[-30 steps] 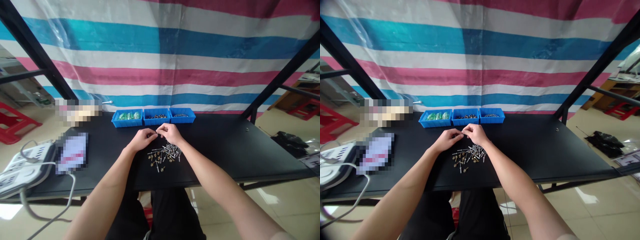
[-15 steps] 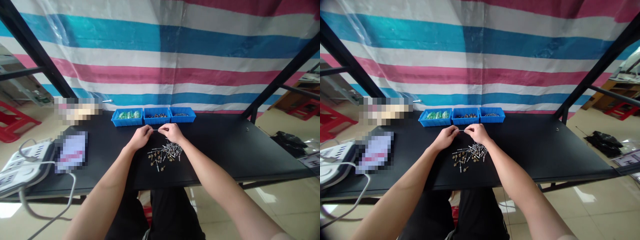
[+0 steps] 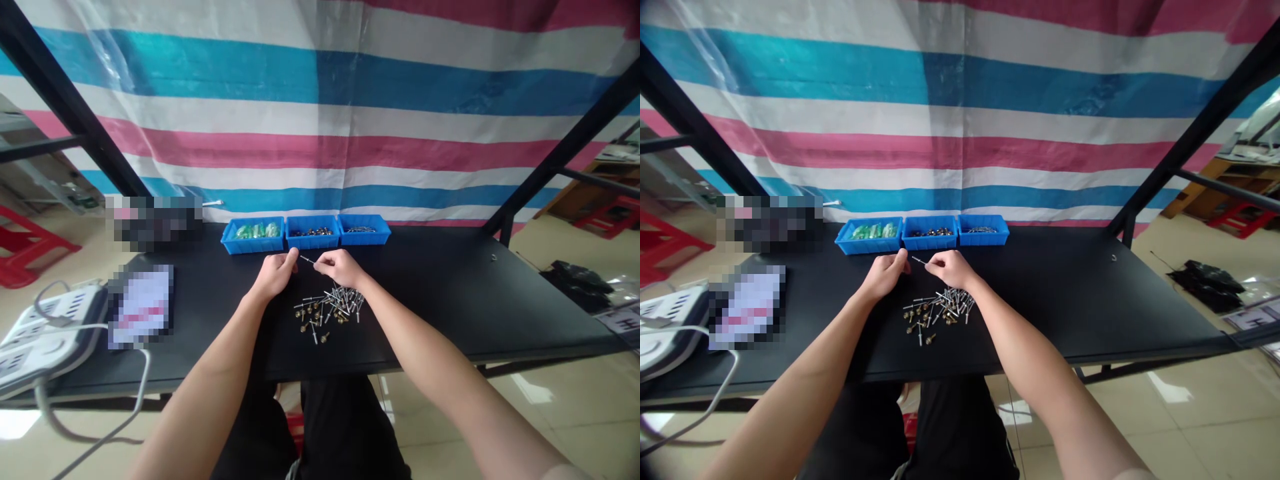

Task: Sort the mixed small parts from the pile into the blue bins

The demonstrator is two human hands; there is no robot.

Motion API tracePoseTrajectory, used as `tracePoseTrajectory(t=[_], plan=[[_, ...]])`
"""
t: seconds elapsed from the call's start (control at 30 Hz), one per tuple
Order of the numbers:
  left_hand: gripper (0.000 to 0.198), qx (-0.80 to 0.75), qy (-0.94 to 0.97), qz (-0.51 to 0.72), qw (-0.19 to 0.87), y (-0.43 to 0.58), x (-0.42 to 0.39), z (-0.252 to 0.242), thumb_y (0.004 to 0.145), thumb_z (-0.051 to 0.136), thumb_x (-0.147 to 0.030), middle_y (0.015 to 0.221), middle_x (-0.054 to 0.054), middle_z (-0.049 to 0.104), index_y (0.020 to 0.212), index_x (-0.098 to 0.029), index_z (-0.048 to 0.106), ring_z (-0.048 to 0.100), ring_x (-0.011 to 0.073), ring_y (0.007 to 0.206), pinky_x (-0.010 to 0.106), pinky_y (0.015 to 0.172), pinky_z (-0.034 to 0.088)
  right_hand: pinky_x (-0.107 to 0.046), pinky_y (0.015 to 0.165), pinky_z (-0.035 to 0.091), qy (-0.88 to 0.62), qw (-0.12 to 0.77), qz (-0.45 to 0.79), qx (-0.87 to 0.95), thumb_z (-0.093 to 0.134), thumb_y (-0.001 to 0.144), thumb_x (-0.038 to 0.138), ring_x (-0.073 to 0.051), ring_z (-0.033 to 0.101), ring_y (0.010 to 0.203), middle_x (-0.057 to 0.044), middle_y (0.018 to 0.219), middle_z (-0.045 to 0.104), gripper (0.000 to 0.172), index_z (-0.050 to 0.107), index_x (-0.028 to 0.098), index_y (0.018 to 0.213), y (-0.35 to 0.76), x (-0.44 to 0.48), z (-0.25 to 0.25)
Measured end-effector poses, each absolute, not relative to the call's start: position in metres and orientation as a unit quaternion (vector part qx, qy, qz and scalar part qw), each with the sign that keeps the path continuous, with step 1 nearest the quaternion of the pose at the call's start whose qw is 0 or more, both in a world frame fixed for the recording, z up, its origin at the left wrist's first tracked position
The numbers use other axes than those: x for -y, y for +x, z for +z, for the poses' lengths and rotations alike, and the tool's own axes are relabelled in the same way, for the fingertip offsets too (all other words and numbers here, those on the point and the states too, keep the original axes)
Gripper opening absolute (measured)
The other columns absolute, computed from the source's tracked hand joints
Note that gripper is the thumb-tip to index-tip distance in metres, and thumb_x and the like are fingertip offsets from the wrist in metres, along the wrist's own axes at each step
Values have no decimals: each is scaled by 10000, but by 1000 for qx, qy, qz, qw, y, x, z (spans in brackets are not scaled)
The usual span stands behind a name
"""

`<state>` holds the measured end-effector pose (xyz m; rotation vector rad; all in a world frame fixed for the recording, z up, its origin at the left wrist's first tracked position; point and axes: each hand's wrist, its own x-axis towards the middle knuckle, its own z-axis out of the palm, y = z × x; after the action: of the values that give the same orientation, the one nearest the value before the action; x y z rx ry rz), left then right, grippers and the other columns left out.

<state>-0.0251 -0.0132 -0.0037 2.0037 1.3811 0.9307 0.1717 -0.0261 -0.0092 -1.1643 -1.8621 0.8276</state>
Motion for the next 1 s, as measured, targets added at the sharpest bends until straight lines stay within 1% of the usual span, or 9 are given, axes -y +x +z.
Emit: tracePoseTrajectory(t=[0.13, 0.27, 0.4, 0.47, 0.6, 0.7, 0.9, 0.97, 1.0], plan=[[586, -522, 733, 365, 238, -25, 14, -2, 879, 355, -613, 591, 30, 606, 592, -159, 588, 530, 155, 591, 271, 602, 382, -232, 522, 351, -491, 403, 347, 690, 611, 755, 328, -99, 502, 513, 5, 553, 597, 224, 648, 149, 626, 174, 20, -13], [520, -523, 746, 357, 209, -25, 13, -2, 881, 391, -578, 568, -2, 559, 629, -164, 579, 492, 135, 572, 260, 590, 355, -221, 450, 319, -514, 445, 399, 615, 634, 716, 334, -72, 445, 423, 17, 514, 563, 218, 618, 150, 599, 177, 13, -14], [488, -519, 754, 349, 202, -26, 12, -4, 883, 402, -565, 581, -9, 548, 665, -167, 581, 496, 134, 586, 257, 598, 354, -197, 355, 211, -498, 509, 502, 491, 681, 661, 342, -38, 361, 345, 36, 479, 522, 216, 599, 147, 616, 183, 9, -11], [479, -517, 757, 345, 201, -26, 11, -4, 881, 404, -563, 592, -5, 559, 679, -168, 585, 502, 139, 595, 259, 601, 357, -185, 332, 150, -482, 545, 526, 440, 698, 650, 344, -25, 331, 325, 44, 474, 507, 229, 583, 149, 622, 189, 8, -7], [473, -514, 762, 342, 196, -26, 11, -5, 882, 405, -560, 615, 5, 587, 692, -170, 594, 517, 148, 609, 263, 605, 364, -171, 318, 134, -470, 635, 507, 346, 695, 685, 326, -16, 297, 306, 67, 445, 463, 207, 573, 159, 666, 205, 4, 0], [474, -515, 762, 340, 195, -26, 11, -4, 881, 403, -563, 614, 7, 593, 689, -173, 589, 525, 152, 611, 263, 606, 370, -170, 310, 147, -477, 678, 474, 297, 673, 730, 323, -16, 289, 301, 76, 436, 449, 183, 582, 165, 717, 216, 0, 1], [468, -514, 768, 333, 187, -26, 11, -5, 882, 410, -551, 591, 3, 576, 676, -172, 590, 526, 149, 602, 260, 602, 366, -172, 305, 161, -483, 708, 442, 266, 655, 765, 316, -18, 289, 297, 84, 423, 437, 160, 599, 166, 757, 225, -4, 1], [468, -513, 768, 334, 187, -26, 11, -5, 881, 412, -553, 587, 2, 574, 675, -171, 589, 523, 149, 596, 262, 602, 368, -167, 306, 162, -479, 708, 446, 263, 644, 774, 320, -20, 286, 291, 91, 417, 444, 176, 609, 168, 855, 226, -4, 0], [469, -513, 768, 333, 188, -25, 11, -5, 881, 411, -555, 589, 3, 575, 678, -171, 590, 523, 150, 596, 263, 603, 370, -165, 309, 162, -475, 705, 455, 265, 638, 779, 324, -23, 284, 288, 95, 417, 454, 225, 605, 173, 942, 227, -4, 0]])
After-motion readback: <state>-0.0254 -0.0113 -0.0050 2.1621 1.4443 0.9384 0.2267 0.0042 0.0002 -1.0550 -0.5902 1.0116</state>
